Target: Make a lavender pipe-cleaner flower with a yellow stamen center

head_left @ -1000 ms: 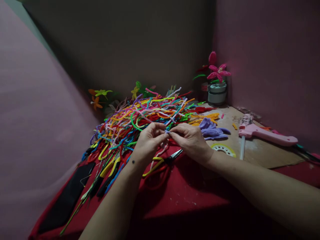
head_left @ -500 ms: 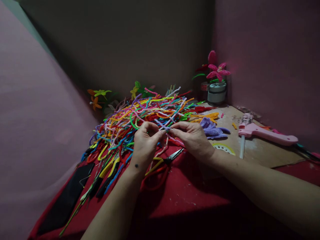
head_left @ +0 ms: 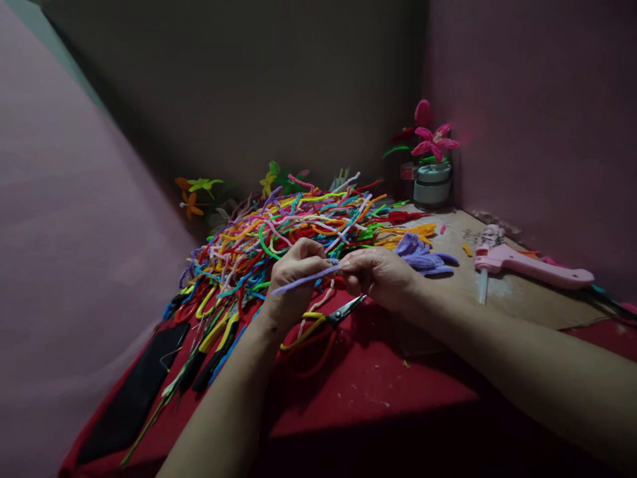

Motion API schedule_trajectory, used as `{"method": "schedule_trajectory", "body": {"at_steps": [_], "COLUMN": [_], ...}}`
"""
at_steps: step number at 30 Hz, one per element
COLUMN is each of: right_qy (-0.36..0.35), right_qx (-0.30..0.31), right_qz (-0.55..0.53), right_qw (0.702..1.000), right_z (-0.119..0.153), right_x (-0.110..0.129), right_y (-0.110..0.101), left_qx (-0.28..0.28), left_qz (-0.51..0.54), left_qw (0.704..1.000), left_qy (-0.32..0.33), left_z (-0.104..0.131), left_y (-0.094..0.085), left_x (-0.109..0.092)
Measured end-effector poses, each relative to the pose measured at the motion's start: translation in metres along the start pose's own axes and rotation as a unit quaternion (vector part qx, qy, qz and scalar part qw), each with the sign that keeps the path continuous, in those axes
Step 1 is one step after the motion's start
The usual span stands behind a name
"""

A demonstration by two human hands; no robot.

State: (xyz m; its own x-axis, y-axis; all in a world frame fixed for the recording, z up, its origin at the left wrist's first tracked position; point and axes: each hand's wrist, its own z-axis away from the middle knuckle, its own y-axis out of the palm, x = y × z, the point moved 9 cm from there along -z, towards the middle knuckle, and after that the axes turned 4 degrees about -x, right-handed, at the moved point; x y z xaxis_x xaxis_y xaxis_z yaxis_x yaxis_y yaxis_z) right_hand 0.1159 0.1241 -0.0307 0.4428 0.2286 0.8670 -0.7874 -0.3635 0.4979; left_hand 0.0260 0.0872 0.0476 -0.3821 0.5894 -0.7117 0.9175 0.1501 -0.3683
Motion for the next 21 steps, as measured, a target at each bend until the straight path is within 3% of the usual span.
{"method": "schedule_trajectory", "body": {"at_steps": [3, 6, 7, 9, 11, 12, 13, 15, 18, 21], "right_qy": [-0.014, -0.060, -0.078, -0.116, -0.150, -0.167, -0.181, -0.202, -0.200, -0.153], "right_qx": [-0.003, -0.017, -0.024, -0.041, -0.064, -0.074, -0.082, -0.089, -0.090, -0.080], "right_qz": [-0.006, -0.027, -0.033, -0.031, -0.011, 0.010, 0.036, 0.090, 0.146, 0.134], "right_qw": [1.000, 0.998, 0.996, 0.992, 0.987, 0.983, 0.979, 0.971, 0.965, 0.976], "right_z": [0.001, 0.001, 0.001, 0.003, 0.006, 0.009, 0.011, 0.017, 0.022, 0.021], "right_x": [0.004, 0.014, 0.017, 0.024, 0.029, 0.032, 0.033, 0.036, 0.034, 0.025], "right_y": [-0.001, -0.003, -0.004, -0.007, -0.009, -0.009, -0.008, -0.003, 0.003, 0.006], "left_qx": [-0.054, -0.154, -0.157, -0.089, 0.030, 0.067, 0.063, 0.005, -0.092, -0.109], "left_qz": [-0.006, 0.086, 0.127, 0.182, 0.197, 0.202, 0.202, 0.169, 0.123, 0.093], "left_qw": [0.999, 0.978, 0.964, 0.934, 0.911, 0.912, 0.924, 0.949, 0.961, 0.970], "left_qy": [0.000, -0.115, -0.175, -0.293, -0.360, -0.351, -0.318, -0.265, -0.228, -0.194], "left_z": [-0.004, -0.004, -0.002, 0.006, 0.017, 0.020, 0.018, 0.017, 0.018, 0.017], "left_y": [-0.014, -0.036, -0.036, -0.018, 0.012, 0.023, 0.027, 0.025, 0.013, 0.007], "left_x": [0.002, 0.028, 0.040, 0.059, 0.062, 0.057, 0.050, 0.039, 0.033, 0.029]}}
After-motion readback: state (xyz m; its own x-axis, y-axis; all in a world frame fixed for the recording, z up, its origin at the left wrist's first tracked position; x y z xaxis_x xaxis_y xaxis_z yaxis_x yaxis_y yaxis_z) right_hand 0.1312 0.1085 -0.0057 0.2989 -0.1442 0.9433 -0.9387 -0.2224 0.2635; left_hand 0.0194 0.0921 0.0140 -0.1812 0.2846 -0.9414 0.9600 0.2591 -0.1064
